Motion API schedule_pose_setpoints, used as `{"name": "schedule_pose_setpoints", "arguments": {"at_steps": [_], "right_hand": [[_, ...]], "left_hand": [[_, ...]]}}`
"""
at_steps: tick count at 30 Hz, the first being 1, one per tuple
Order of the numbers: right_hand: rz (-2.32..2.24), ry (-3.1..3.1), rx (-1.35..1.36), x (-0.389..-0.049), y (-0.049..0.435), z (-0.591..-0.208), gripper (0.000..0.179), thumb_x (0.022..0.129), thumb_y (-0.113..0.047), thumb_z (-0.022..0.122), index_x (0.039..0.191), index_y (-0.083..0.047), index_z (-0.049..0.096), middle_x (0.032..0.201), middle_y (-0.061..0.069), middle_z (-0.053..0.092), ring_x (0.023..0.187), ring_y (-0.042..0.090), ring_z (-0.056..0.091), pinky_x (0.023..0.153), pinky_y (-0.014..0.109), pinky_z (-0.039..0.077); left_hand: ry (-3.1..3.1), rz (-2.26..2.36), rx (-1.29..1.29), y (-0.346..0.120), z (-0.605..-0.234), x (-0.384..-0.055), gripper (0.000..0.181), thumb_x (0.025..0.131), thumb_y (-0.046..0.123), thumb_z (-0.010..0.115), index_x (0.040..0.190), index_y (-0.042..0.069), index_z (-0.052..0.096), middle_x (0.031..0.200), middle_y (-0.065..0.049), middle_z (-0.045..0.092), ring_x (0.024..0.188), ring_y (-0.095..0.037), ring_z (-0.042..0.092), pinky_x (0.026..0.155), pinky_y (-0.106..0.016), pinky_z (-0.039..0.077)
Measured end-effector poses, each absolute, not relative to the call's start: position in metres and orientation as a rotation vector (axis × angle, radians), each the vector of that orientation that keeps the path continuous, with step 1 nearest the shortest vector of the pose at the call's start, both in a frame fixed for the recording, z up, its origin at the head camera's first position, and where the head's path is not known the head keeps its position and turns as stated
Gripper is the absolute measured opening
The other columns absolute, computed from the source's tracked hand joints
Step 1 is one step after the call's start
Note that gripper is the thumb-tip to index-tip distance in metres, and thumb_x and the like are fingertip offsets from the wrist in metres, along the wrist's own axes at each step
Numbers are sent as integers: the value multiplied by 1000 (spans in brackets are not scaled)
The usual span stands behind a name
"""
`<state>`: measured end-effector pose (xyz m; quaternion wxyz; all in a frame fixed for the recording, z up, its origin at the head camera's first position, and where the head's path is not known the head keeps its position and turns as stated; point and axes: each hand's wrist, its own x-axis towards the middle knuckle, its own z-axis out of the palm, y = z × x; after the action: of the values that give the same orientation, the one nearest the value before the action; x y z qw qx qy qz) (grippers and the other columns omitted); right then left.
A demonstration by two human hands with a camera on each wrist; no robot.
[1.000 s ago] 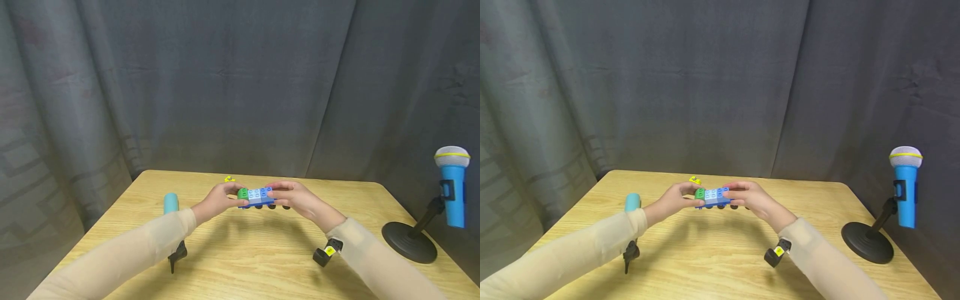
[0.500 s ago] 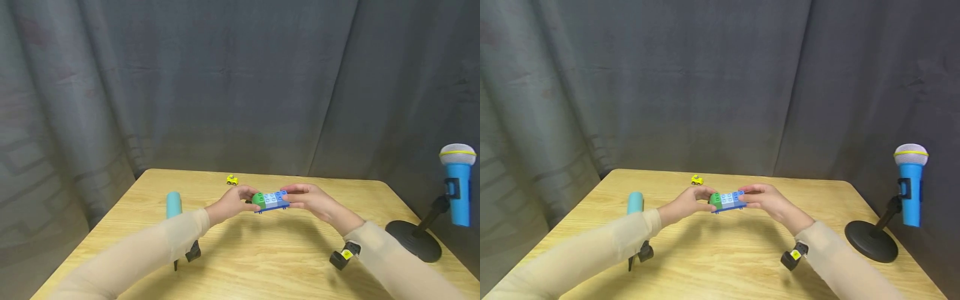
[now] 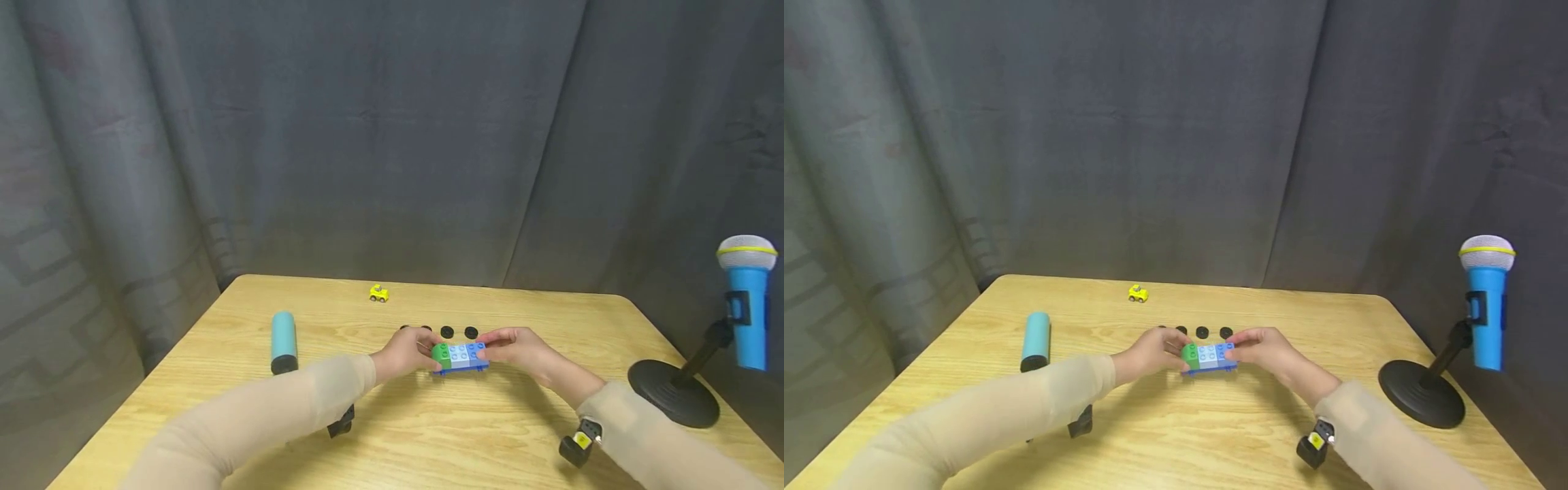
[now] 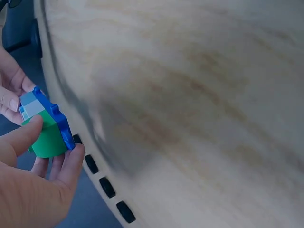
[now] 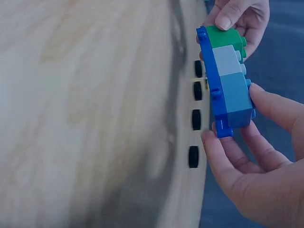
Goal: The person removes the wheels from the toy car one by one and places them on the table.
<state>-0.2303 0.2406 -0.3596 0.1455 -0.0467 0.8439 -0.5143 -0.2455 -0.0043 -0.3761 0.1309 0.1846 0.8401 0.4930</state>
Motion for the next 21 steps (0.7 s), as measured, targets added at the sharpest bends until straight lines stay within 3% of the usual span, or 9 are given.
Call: {"name": "schedule_pose_setpoints", "arguments": {"at_steps": [7, 21], "right_hand": [[-1460, 2431, -101, -225, 243, -374, 48, 82, -22, 78, 119, 4, 63, 104, 6, 70, 95, 16, 63, 95, 47, 45], [-1396, 2447, -113, -217, 243, -388, 45, 83, -21, 77, 118, 4, 64, 106, 7, 69, 96, 18, 62, 93, 50, 44]], "left_hand": [[2450, 1373, 512, 0, -384, -243, 35, 74, 1, 80, 106, 7, 69, 94, -3, 65, 90, -19, 66, 79, -29, 55], [2441, 1282, 526, 0, -392, -244, 38, 74, 4, 81, 110, 7, 67, 100, -2, 68, 95, -17, 63, 89, -34, 51]]}}
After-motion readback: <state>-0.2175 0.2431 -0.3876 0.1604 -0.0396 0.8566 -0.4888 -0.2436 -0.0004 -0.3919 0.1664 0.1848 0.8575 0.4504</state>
